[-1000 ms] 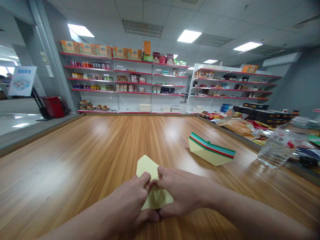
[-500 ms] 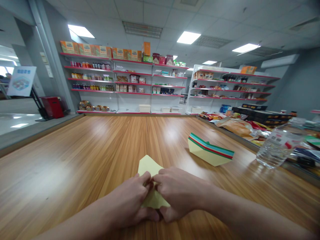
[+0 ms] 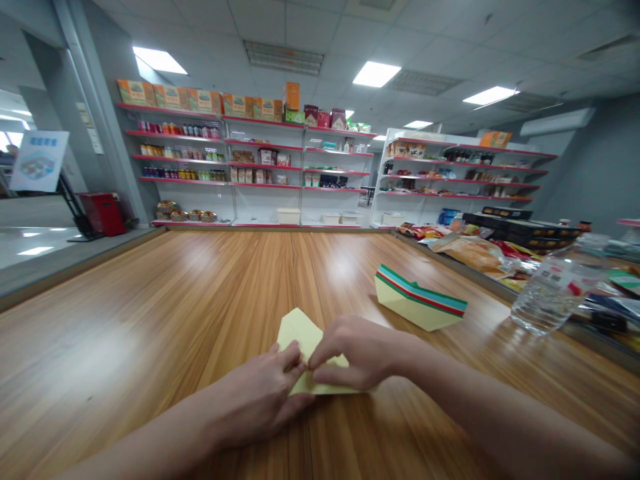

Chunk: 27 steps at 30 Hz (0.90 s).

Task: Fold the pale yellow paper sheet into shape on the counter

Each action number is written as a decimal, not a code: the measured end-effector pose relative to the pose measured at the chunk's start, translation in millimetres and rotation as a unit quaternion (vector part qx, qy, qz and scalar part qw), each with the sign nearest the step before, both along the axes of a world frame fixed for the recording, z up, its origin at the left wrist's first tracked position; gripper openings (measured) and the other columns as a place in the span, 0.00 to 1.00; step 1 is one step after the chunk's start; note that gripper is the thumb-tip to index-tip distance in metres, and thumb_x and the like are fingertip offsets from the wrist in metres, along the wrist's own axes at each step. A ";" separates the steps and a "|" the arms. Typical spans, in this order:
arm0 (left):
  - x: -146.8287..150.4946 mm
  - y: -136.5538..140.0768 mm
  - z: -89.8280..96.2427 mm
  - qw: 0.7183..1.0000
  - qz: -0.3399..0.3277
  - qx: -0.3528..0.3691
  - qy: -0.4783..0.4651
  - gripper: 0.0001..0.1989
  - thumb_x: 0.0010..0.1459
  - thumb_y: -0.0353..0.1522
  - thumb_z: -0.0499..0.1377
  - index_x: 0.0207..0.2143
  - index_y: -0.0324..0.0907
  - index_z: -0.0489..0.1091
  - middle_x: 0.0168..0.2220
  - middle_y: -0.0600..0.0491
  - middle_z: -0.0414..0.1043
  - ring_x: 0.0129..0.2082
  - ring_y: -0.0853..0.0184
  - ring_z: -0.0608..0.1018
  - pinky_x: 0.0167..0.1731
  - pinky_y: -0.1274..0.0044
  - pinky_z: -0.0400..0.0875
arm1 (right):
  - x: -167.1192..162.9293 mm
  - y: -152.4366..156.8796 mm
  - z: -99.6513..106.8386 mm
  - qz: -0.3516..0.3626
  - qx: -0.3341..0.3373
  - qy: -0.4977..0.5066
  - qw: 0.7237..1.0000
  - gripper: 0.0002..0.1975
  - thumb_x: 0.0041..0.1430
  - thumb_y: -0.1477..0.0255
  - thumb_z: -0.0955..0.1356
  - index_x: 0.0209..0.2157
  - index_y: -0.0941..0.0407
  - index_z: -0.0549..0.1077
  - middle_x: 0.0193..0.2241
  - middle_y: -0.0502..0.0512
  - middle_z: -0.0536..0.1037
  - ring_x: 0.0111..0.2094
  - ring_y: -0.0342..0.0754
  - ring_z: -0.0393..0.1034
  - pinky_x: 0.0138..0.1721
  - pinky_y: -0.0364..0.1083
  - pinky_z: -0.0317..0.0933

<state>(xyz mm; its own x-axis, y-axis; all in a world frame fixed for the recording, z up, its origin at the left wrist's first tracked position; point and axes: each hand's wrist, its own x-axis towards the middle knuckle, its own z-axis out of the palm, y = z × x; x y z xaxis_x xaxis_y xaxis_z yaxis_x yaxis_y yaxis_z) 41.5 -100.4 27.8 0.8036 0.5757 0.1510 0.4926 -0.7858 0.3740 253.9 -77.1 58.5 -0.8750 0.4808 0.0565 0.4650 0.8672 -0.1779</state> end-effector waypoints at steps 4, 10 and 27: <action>-4.9 5.2 4.3 0.997 -0.037 -0.024 -0.058 0.17 0.63 0.34 0.43 0.37 0.41 0.71 0.40 0.48 0.68 0.40 0.64 0.71 0.44 0.74 0.63 | 20.6 28.7 -9.0 0.003 -0.104 0.078 0.992 0.22 0.52 0.84 0.60 0.44 0.55 0.74 0.38 0.58 0.76 0.34 0.44 0.68 0.35 0.42 0.59; -10.3 21.7 -6.9 0.987 0.000 -0.079 -0.136 0.19 0.64 0.34 0.41 0.29 0.38 0.69 0.33 0.52 0.68 0.32 0.69 0.71 0.35 0.79 0.63 | 32.8 43.4 -20.3 0.089 -0.264 0.160 0.947 0.22 0.46 0.74 0.68 0.47 0.57 0.71 0.48 0.58 0.69 0.48 0.51 0.61 0.52 0.51 0.50; -0.1 31.0 -17.3 0.694 0.147 -0.479 -0.517 0.21 0.56 0.38 0.57 0.50 0.37 0.68 0.45 0.40 0.72 0.43 0.59 0.74 0.45 0.67 0.67 | 10.6 20.0 -41.6 -0.158 -0.064 0.425 0.889 0.07 0.54 0.69 0.69 0.35 0.44 0.77 0.56 0.48 0.56 0.57 0.51 0.51 0.57 0.52 0.51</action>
